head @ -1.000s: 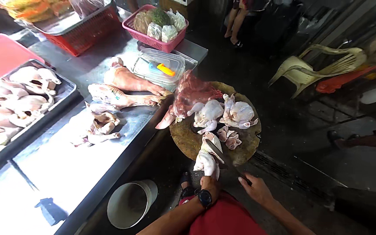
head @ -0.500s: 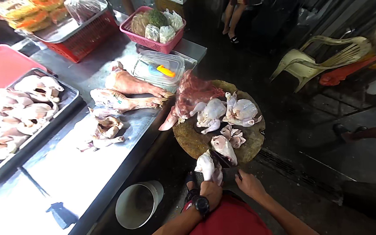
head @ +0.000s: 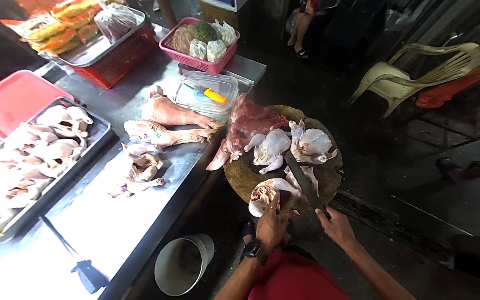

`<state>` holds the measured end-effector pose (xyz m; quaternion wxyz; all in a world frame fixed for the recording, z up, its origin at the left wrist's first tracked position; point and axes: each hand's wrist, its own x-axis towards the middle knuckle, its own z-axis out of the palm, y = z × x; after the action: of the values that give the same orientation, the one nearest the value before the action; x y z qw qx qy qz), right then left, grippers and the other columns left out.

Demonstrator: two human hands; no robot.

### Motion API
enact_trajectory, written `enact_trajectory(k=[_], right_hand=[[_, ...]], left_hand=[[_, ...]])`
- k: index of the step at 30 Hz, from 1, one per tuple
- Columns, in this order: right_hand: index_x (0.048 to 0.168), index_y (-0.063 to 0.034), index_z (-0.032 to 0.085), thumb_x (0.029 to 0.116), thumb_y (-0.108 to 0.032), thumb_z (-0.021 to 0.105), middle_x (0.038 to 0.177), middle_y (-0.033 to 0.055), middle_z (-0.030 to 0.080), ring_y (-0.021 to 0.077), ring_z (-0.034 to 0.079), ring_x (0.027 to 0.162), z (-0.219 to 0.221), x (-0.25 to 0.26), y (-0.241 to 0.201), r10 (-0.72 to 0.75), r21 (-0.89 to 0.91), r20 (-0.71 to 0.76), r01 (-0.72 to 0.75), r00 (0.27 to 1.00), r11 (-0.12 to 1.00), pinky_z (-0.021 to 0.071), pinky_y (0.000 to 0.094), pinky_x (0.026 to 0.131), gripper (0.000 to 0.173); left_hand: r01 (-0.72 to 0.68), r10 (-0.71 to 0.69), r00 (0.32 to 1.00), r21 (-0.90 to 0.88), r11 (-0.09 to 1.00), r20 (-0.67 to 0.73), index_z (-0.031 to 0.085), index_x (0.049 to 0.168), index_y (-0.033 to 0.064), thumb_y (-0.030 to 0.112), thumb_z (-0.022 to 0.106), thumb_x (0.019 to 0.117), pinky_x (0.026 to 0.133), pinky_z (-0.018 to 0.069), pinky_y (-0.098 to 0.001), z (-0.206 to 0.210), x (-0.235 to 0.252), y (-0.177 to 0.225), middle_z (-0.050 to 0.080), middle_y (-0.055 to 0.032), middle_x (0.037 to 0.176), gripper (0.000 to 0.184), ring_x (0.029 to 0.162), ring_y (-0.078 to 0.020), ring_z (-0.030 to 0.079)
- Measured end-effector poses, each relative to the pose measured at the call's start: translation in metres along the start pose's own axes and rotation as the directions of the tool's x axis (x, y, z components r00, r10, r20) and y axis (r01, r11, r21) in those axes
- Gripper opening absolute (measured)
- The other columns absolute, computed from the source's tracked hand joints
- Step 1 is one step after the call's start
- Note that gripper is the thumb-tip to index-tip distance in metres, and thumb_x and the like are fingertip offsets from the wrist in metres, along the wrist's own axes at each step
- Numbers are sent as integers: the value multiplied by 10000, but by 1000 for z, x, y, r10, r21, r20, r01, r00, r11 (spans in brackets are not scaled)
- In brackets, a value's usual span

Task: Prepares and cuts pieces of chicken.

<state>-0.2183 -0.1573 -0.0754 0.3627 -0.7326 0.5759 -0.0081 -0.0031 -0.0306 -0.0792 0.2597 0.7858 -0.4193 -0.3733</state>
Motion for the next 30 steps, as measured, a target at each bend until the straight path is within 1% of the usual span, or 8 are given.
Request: enact_trajectory(k=[3, 6, 10, 15, 19, 22, 25, 30], right_hand=[[975, -57, 701, 1029, -432, 544, 656, 49, 637, 174, 638, 559, 3, -26, -6, -48, 139, 46, 41, 998, 989, 573, 411, 584, 410], [976, -87, 707, 1010, -463, 549, 652, 15, 640, 136, 634, 548, 20, -41, -12, -67, 238, 140, 32, 988, 971, 576, 363, 565, 410], [977, -108, 708, 1032, -460, 551, 650, 23, 634, 144, 625, 545, 49, -30, -10, -5, 252, 233, -55, 973, 966, 564, 367, 568, 389], [975, -62, 705, 1047, -441, 550, 663, 65, 641, 185, 641, 561, 61, -8, 14, 134, 222, 160, -168, 978, 961, 574, 410, 587, 415], [991, -93, 705, 1036, -476, 543, 691, 58, 645, 180, 642, 588, 52, -11, 24, 101, 191, 202, -140, 974, 971, 564, 412, 607, 418], [967, -111, 708, 1021, -492, 556, 671, 38, 640, 165, 635, 571, 49, -16, 24, 66, 226, 186, -108, 980, 968, 562, 402, 588, 414], [958, -81, 698, 1027, -462, 567, 654, 40, 635, 160, 630, 547, 47, -20, 17, 48, 305, 187, -105, 981, 947, 571, 383, 574, 408], [957, -63, 671, 1042, -460, 553, 678, 52, 636, 170, 637, 566, 46, -6, -6, 64, 354, 255, -154, 965, 922, 575, 384, 595, 423]], left_hand=[[125, -106, 978, 99, 987, -179, 661, 1367, 202, 394, 706, 913, 1012, 545, -476, 9, -15, -24, 442, -139, 1566, 495, 1345, -322, 537], [180, -192, 904, -67, 981, -382, 627, 1379, 94, 382, 749, 889, 1123, 456, -537, 15, -12, -52, 287, -226, 1648, 581, 1492, -418, 346], [295, -508, 771, -492, 819, -383, 564, 1341, 22, 380, 875, 799, 977, 531, -533, 14, 26, -53, 617, -233, 1273, 720, 1162, -353, 621], [126, -469, 751, -595, 794, -465, 556, 1278, 17, 170, 739, 855, 834, 591, -473, 23, 45, -86, 719, -137, 1037, 486, 940, -233, 707], [275, -360, 833, -249, 929, -420, 600, 1335, 13, 296, 698, 857, 997, 514, -541, 8, 34, -89, 642, -201, 1267, 565, 1180, -342, 618], [180, -109, 922, 161, 970, -373, 633, 1366, 75, 359, 710, 864, 1081, 456, -547, -16, 40, -56, 598, -183, 1401, 582, 1296, -372, 557], [52, -18, 995, 371, 927, -97, 613, 1429, 164, 282, 665, 942, 1162, 402, -502, -26, 72, -23, 559, -94, 1492, 503, 1387, -302, 508], [-17, -83, 984, 546, 837, 158, 682, 1299, 128, 240, 514, 1034, 1042, 496, -535, -33, 101, -8, 633, -128, 1370, 333, 1248, -330, 615]])
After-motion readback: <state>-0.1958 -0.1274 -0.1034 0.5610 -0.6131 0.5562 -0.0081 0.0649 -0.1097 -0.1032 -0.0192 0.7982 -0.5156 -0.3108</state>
